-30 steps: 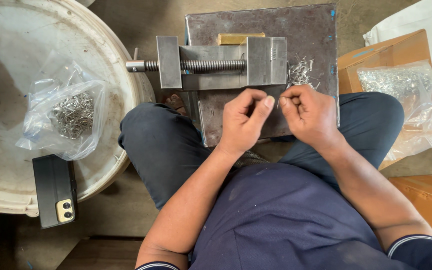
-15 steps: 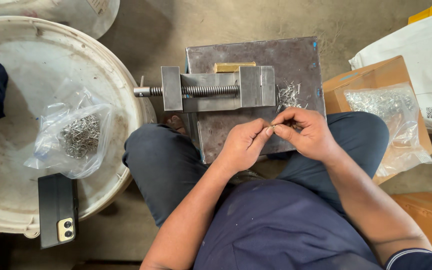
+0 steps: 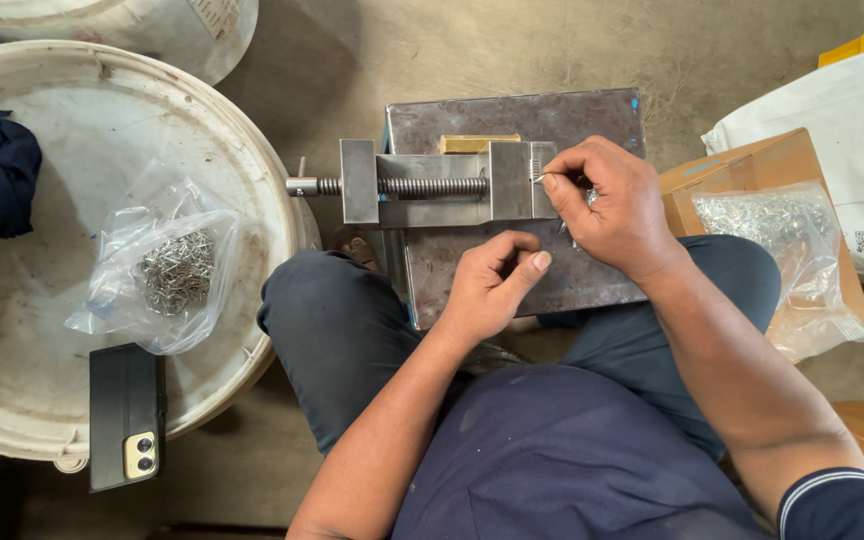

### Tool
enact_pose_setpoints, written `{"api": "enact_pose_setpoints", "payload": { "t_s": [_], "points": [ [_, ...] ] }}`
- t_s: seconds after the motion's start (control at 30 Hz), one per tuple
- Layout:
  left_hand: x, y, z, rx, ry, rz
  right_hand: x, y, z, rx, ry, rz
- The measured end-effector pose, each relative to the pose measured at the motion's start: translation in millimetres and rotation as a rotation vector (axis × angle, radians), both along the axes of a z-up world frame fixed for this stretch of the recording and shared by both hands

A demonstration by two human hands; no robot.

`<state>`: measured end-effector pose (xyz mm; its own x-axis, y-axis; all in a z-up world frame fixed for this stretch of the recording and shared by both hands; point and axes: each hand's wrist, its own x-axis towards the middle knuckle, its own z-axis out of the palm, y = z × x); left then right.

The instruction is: The person sits on the floor and assembles small metal pins by hand. They pick up individual pins from a pile on a metal workbench, insert them into a metal jig, and then remove the assembled pieces.

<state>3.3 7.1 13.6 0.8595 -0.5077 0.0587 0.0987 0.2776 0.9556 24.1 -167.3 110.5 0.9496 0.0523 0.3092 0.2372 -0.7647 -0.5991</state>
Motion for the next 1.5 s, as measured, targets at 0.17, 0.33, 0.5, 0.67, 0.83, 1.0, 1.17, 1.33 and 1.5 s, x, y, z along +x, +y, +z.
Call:
{"api": "enact_pose_setpoints", "payload": {
  "t_s": [0.17, 0.33, 0.5, 0.67, 0.83, 1.0, 1.17, 1.33, 1.5],
  "points": [
    [-0.1, 0.0, 1.5, 0.042, 0.007, -0.008, 1.7, 1.0, -3.2, -0.007, -0.004, -0.004],
    [0.3, 0.0, 3.2, 0.046, 0.012, -0.005, 5.0, 0.1, -10.1, 0.02, -0.033, 0.0],
    [0.8, -0.7, 2.5, 0.059, 0.004, -0.008, 8.8, -2.2, -11.3, 0.02, -0.037, 0.001],
    [0.8, -0.5, 3.5, 0.062, -0.003, -0.008, 12.2, -1.1, -10.7, 0.032, -0.033, -0.016],
    [0.6, -0.3, 4.1, 0.075, -0.014, -0.004, 14.9, -2.1, -13.4, 0.054, -0.036, -0.019],
    [1.3, 0.6, 6.2, 0.084, -0.017, -0.013, 18.5, -3.7, -15.2, 0.045, -0.06, -0.008],
    [1.5, 1.6, 7.1, 0.078, -0.008, -0.02, 16.0, 0.4, -8.3, 0.006, -0.05, -0.018],
    [-0.1, -0.2, 2.0, 0.093, -0.016, -0.004, 11.4, 5.1, 3.5, -0.107, -0.05, 0.014],
    [2.0, -2.3, 1.6, 0.064, -0.008, 0.019, 0.3, -7.4, 5.3, -0.154, -0.058, 0.028]
  ]
}}
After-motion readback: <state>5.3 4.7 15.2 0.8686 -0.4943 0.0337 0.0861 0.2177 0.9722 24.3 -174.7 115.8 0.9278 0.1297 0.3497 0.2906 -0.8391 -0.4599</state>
